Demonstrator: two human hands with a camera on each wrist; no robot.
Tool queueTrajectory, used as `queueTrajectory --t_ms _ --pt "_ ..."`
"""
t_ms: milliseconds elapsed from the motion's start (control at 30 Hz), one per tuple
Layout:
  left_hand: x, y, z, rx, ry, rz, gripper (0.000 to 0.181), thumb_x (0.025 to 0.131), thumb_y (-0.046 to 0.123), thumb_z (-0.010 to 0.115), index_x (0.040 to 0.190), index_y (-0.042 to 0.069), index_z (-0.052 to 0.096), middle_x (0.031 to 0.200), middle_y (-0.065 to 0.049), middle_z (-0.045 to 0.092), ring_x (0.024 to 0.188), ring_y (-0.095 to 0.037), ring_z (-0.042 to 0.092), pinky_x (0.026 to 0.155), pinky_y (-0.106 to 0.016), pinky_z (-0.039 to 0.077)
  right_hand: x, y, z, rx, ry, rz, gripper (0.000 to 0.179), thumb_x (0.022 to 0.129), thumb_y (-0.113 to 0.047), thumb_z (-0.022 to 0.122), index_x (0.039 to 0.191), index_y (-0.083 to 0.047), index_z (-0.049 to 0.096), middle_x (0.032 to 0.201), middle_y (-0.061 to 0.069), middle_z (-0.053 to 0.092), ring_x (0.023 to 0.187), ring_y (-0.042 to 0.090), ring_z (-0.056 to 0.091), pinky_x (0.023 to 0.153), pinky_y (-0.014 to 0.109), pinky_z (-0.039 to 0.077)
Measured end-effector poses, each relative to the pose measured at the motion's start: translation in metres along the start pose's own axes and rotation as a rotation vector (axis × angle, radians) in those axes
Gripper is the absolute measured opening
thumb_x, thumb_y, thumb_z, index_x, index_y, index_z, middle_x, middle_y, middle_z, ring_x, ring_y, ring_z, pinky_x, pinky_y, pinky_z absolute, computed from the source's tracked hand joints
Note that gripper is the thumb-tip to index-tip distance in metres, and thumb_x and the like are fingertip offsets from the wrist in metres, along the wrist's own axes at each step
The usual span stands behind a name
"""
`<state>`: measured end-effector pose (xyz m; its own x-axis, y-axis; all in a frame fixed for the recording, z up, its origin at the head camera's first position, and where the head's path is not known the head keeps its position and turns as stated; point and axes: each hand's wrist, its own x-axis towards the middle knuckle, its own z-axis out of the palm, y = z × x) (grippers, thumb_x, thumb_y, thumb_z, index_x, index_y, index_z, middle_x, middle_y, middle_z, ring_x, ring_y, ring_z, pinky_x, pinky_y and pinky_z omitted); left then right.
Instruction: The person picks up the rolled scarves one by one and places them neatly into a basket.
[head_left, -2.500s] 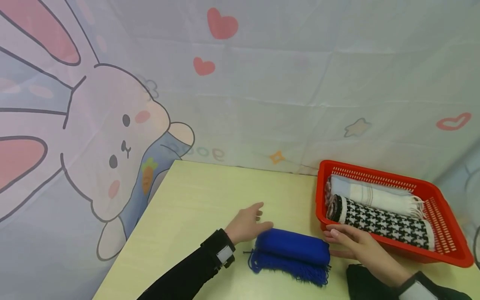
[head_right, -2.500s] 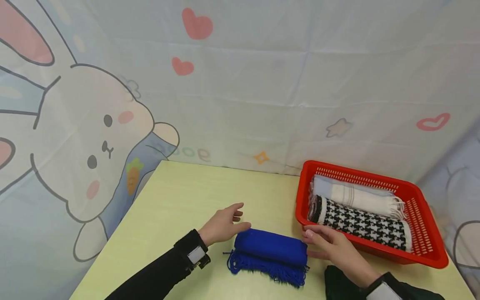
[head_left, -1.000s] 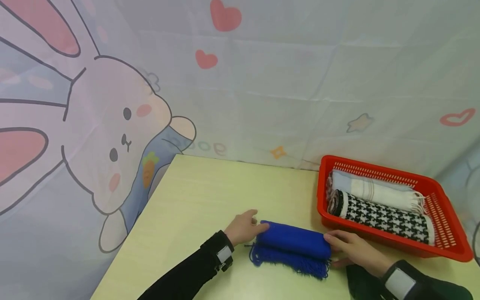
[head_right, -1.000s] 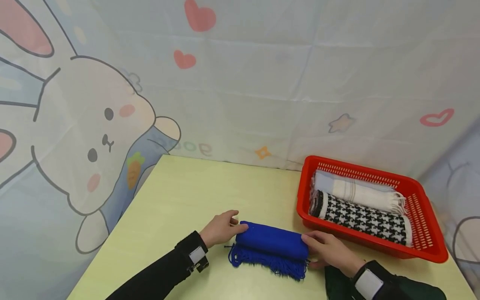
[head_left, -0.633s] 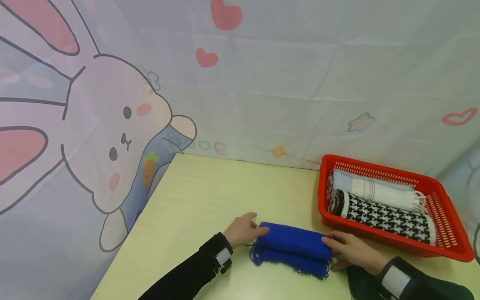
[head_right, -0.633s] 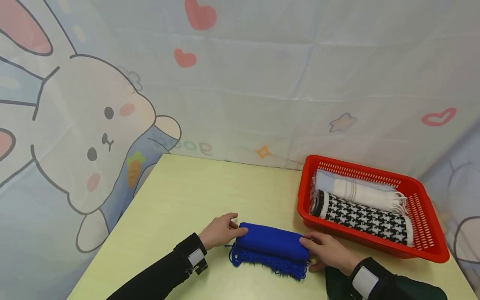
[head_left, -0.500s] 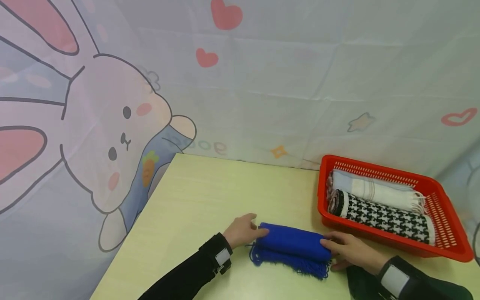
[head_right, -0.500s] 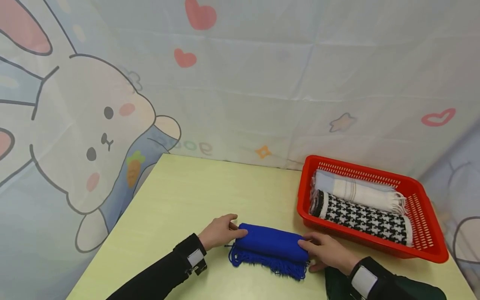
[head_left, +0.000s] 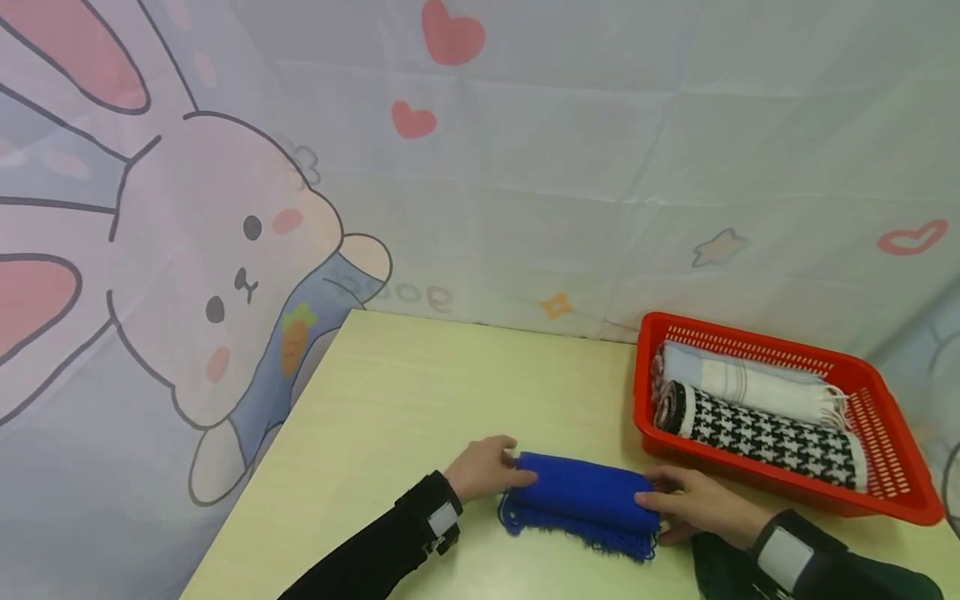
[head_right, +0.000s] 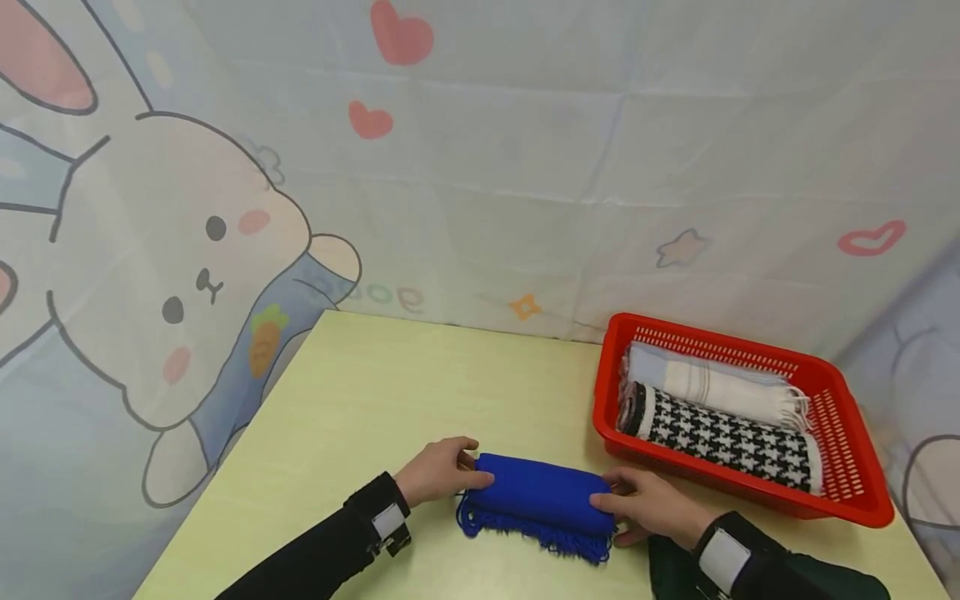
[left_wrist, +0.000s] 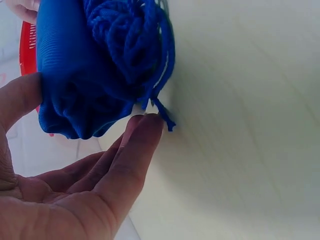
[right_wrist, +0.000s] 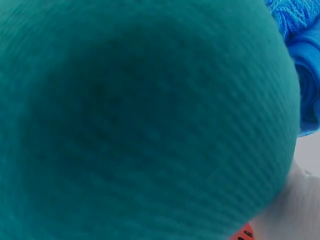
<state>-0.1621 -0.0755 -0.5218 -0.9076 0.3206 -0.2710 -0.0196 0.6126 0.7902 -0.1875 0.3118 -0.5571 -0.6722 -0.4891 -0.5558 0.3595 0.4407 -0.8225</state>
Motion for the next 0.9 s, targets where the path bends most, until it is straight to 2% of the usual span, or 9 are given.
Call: queueTrajectory --t_ms 100,300,400,633,800,900 --pt "-0.001 -0.001 0.001 -0.002 -0.004 0.002 0.073 0.095 0.037 0.082 0.151 -0.003 0.054 0.131 -0.021 0.072 0.117 -0.036 0.071 0.093 -0.049 0.062 0.005 0.006 -0.004 0.030 0.006 0.004 0.088 0.102 -0.038 0.075 0.159 0.013 0.032 0.151 0.037 0.044 0.120 0.034 0.066 0.089 0.053 0.064" --pt "-0.005 0.001 0.001 0.003 -0.021 0.015 0.070 0.094 0.034 0.083 0.148 -0.003 0.057 0.131 -0.021 0.072 0.118 -0.035 0.070 0.096 -0.049 0.061 0.022 0.027 -0.014 0.037 0.032 -0.004 0.081 0.098 -0.035 0.080 0.154 0.008 0.040 0.144 0.031 0.050 0.115 0.036 0.068 0.086 0.055 0.065" --pt "-0.007 0.002 0.000 0.023 -0.027 0.022 0.069 0.094 0.034 0.083 0.147 -0.002 0.059 0.132 -0.019 0.072 0.119 -0.033 0.070 0.098 -0.048 0.060 0.028 0.032 -0.016 0.049 0.050 0.023 0.078 0.096 -0.033 0.083 0.150 0.006 0.043 0.143 0.028 0.051 0.113 0.035 0.069 0.085 0.056 0.064" --pt "-0.012 0.005 0.000 0.024 -0.042 0.026 0.068 0.093 0.032 0.085 0.146 -0.002 0.060 0.130 -0.018 0.072 0.120 -0.033 0.069 0.100 -0.048 0.059 0.028 0.027 -0.014 0.054 0.041 0.033 0.077 0.095 -0.032 0.085 0.147 0.004 0.041 0.133 0.025 0.056 0.110 0.035 0.068 0.085 0.058 0.064" --pt "-0.011 0.005 0.002 0.006 -0.051 0.015 0.069 0.091 0.030 0.086 0.147 -0.002 0.059 0.130 -0.018 0.071 0.119 -0.033 0.068 0.101 -0.049 0.058 0.026 0.024 -0.011 0.038 0.018 0.015 0.082 0.092 -0.032 0.086 0.152 0.003 0.041 0.140 0.027 0.054 0.113 0.035 0.067 0.085 0.057 0.064" --pt "-0.009 0.003 0.003 0.007 -0.060 0.015 0.070 0.090 0.029 0.087 0.147 -0.001 0.060 0.126 -0.016 0.072 0.116 -0.030 0.069 0.099 -0.047 0.059 0.018 0.011 -0.004 0.001 0.006 0.012 0.086 0.093 -0.033 0.085 0.158 0.003 0.040 0.144 0.029 0.052 0.118 0.036 0.064 0.087 0.054 0.064"
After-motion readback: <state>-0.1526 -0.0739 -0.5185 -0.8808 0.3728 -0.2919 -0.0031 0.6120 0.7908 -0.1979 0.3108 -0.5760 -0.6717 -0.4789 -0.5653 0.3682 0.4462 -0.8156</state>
